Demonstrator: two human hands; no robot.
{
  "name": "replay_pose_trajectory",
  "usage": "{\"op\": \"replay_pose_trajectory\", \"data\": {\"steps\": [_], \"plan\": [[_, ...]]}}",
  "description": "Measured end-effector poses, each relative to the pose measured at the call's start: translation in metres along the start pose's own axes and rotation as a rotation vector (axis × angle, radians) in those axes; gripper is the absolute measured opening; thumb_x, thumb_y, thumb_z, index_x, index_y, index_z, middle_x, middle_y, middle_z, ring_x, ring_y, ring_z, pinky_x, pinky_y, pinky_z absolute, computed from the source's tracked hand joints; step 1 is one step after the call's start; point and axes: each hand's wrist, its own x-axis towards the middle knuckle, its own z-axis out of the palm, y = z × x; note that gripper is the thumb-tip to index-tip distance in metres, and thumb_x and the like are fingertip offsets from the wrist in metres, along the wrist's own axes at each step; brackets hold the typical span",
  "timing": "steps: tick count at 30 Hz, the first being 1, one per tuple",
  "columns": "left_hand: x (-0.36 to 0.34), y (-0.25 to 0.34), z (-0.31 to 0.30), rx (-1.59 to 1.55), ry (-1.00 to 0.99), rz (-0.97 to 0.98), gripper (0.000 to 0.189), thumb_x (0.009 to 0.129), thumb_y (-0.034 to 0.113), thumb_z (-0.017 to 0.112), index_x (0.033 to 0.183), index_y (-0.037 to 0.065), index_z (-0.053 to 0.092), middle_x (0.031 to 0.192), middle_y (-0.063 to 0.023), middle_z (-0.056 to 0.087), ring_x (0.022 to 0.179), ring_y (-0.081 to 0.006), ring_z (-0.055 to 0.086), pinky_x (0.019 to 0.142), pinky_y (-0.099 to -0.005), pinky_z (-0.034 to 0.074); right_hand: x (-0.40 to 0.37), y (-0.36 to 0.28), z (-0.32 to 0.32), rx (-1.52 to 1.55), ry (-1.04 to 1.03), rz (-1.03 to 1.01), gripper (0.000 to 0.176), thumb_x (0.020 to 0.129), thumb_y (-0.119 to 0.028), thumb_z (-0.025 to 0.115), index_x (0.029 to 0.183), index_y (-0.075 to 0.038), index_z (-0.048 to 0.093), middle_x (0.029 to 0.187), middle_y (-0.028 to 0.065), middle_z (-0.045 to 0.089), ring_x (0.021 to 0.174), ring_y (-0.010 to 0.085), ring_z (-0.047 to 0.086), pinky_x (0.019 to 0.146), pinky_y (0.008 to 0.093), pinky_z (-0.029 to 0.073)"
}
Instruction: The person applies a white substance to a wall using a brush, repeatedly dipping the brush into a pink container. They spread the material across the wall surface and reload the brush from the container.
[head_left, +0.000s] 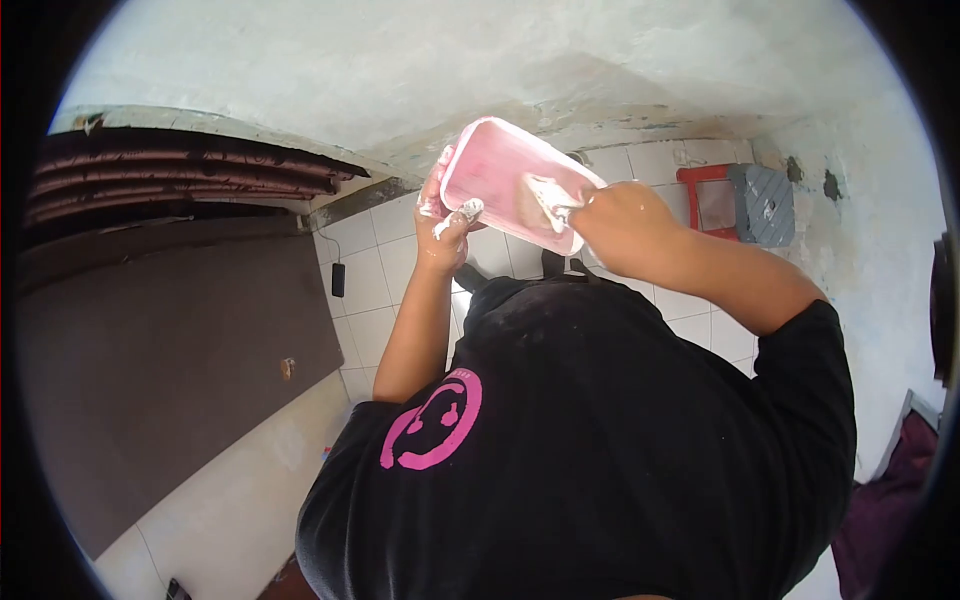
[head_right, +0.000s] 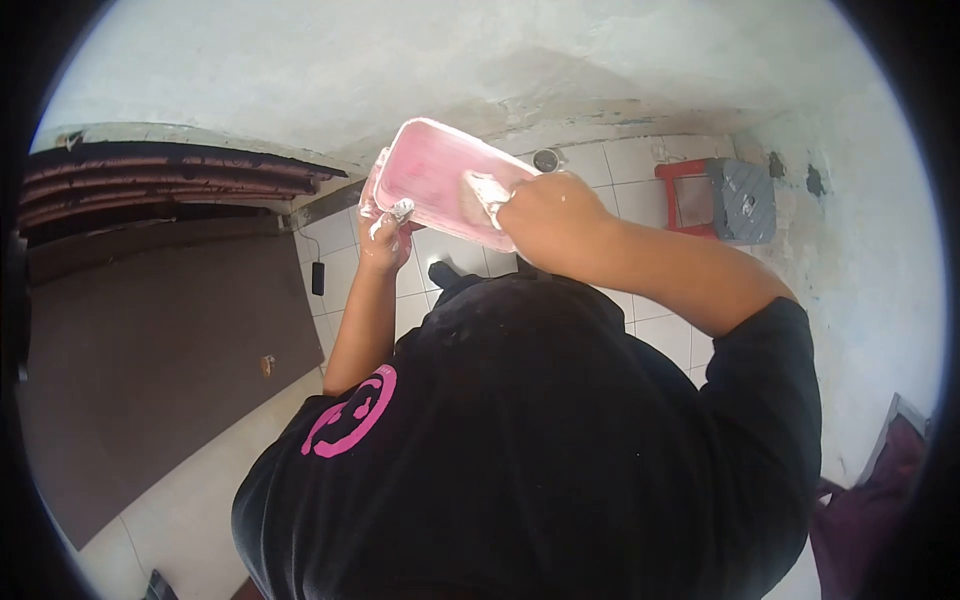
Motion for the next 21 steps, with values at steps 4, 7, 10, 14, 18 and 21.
{"op": "replay_pose_trajectory", "data": {"steps": [4,7,10,14,18,21], "plan": [[-0.002,0.012,0.002,-0.103,0.015,-0.047,0.077,0.071,0.01,0.067,0.139,0.002,0.032,0.126,-0.0128,0.05,0.112,-0.0236,0.054,0.088,-0.0384,0.052,-0.005,-0.007,-0.031,0.008,0.149,0.01,0.017,0.072,-0.008,0.061,0.088,-0.004,0.066,0.087,0.0156,0.064,0.075,0.0302,0.066,0.064,0.0394,0.052],[-0.005,0.003,0.004,-0.107,0.019,-0.027,0.077,0.071,0.013,0.068,0.139,0.004,0.032,0.125,-0.0129,0.05,0.111,-0.0229,0.055,0.084,-0.0367,0.055,0.018,-0.017,-0.025,0.072,0.34,-0.01,0.016,0.072,-0.008,0.061,0.086,-0.003,0.066,0.086,0.0164,0.064,0.075,0.0301,0.066,0.064,0.0391,0.052],[-0.011,0.005,0.003,-0.126,0.084,-0.119,0.077,0.071,0.014,0.068,0.139,0.003,0.032,0.126,-0.0135,0.05,0.114,-0.0231,0.053,0.087,-0.0362,0.053,0.042,-0.022,0.014,0.055,0.269,-0.052,0.015,0.073,-0.008,0.06,0.086,-0.003,0.066,0.084,0.0168,0.064,0.075,0.0297,0.066,0.063,0.0386,0.052],[-0.013,-0.01,-0.021,-0.045,0.081,0.033,0.078,0.071,0.014,0.066,0.14,0.003,0.031,0.125,-0.0131,0.05,0.107,-0.0227,0.058,0.082,-0.0379,0.056,0.027,-0.009,0.015,0.004,0.066,-0.088,0.025,0.071,-0.004,0.059,0.096,-0.003,0.065,0.091,0.0181,0.064,0.076,0.0298,0.066,0.064,0.0404,0.052],[-0.013,-0.007,-0.014,-0.033,0.142,-0.047,0.077,0.074,0.011,0.064,0.142,0.006,0.028,0.124,-0.0127,0.051,0.102,-0.0238,0.061,0.076,-0.0424,0.058,0.024,0.003,-0.02,-0.104,-0.218,-0.095,0.022,0.07,-0.003,0.06,0.091,-0.002,0.066,0.083,0.0176,0.065,0.074,0.0296,0.066,0.063,0.0408,0.052],[-0.014,-0.002,0.006,-0.079,0.205,-0.06,0.068,0.077,0.012,0.062,0.138,0.006,0.033,0.121,-0.0142,0.053,0.101,-0.0258,0.062,0.075,-0.0445,0.058,0.04,-0.011,-0.033,-0.015,0.18,-0.162,0.01,0.07,-0.009,0.062,0.077,-0.005,0.068,0.083,0.0122,0.068,0.071,0.0249,0.067,0.06,0.0371,0.052]]}}
